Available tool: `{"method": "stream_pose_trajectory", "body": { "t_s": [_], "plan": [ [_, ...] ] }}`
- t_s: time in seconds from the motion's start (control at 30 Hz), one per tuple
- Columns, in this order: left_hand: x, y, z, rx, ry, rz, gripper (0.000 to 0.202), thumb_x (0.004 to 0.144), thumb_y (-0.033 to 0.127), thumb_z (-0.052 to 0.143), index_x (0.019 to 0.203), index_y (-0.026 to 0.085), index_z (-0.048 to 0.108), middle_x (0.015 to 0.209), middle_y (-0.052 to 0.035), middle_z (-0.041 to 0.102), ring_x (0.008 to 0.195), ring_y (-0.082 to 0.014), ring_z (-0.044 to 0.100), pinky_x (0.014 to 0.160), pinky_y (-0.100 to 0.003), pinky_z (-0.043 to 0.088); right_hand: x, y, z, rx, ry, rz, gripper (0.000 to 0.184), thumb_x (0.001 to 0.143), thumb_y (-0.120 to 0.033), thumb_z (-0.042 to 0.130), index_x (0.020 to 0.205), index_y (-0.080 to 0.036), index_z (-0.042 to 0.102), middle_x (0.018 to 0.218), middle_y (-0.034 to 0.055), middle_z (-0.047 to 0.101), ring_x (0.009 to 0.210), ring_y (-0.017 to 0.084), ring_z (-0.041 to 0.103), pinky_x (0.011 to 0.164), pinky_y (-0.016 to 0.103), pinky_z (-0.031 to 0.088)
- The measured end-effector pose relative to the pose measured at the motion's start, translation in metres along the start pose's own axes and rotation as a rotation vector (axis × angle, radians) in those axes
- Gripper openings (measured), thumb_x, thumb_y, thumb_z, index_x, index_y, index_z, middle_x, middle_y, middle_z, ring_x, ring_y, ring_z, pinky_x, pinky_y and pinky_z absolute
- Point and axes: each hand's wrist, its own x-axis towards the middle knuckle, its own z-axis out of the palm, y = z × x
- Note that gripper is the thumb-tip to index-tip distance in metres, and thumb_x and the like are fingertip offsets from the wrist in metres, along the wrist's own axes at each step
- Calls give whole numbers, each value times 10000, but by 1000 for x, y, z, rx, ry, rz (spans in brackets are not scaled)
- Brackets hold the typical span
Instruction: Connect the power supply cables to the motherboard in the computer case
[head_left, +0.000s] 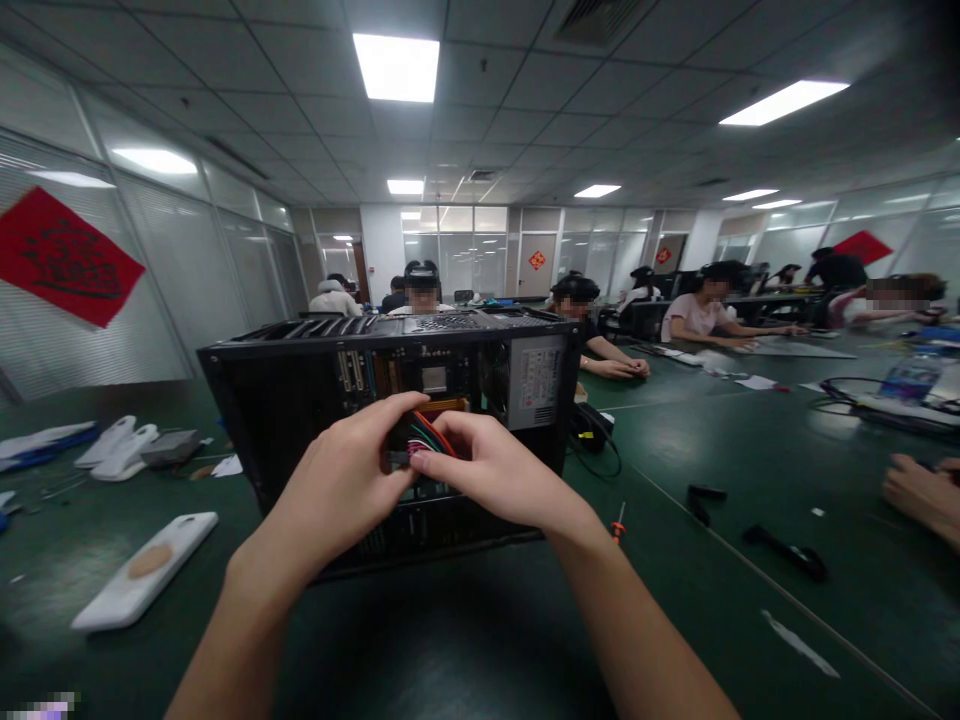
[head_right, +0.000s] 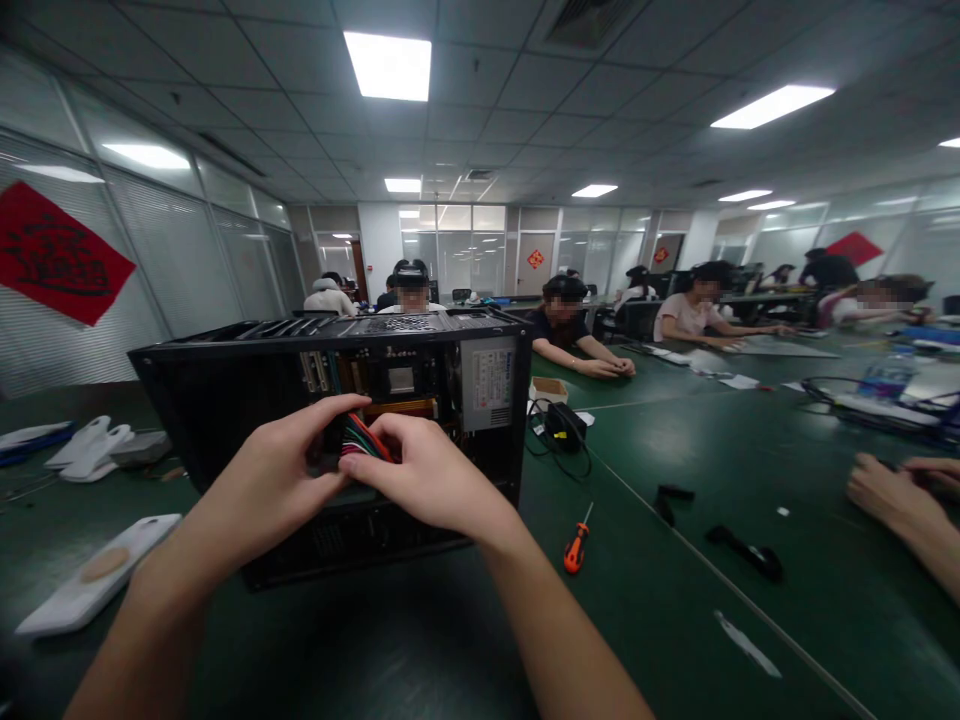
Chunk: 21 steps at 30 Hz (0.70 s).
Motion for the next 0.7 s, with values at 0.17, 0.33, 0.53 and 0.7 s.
{"method": "stream_pose_trajectory", "body": {
  "t_s": [0.17, 0.33, 0.53, 0.7],
  "plan": [
    [-5, 0, -9, -217, -137, -28, 560, 896, 376, 607, 1432, 264, 494, 922, 4, 714, 670, -144, 641, 566, -220, 491, -3, -5, -5, -21, -25, 23, 254, 877, -404, 672, 945, -161, 650, 845, -13, 618, 772, 138, 538, 670, 247, 406],
    [-3, -1, -12, -316, -126, 3, 546, 888, 413, 641, 1397, 247, 540, 1005, -27, 714, 750, -151, 658, 634, -222, 525, -8, -12, -2, -16, -49, 21, 249, 924, -380, 618, 1062, -174, 644, 1008, 18, 684, 925, 179, 607, 784, 273, 456],
    [-3, -5, -9, -354, -169, 19, 630, 835, 397, 716, 1418, 247, 528, 1052, -48, 721, 812, -177, 678, 685, -244, 553, -9, -14, 2, -58, -19, -15, 222, 981, -328, 530, 1093, -183, 656, 1108, 50, 707, 1014, 199, 628, 874, 303, 457],
    [-3, -7, -8, -357, -176, 22, 617, 838, 385, 723, 1414, 266, 534, 1115, -42, 718, 873, -180, 689, 751, -253, 564, -7, -12, 2, -82, -25, -25, 184, 982, -292, 520, 1026, -182, 661, 1053, 27, 710, 961, 178, 635, 860, 283, 450]
  ]
}}
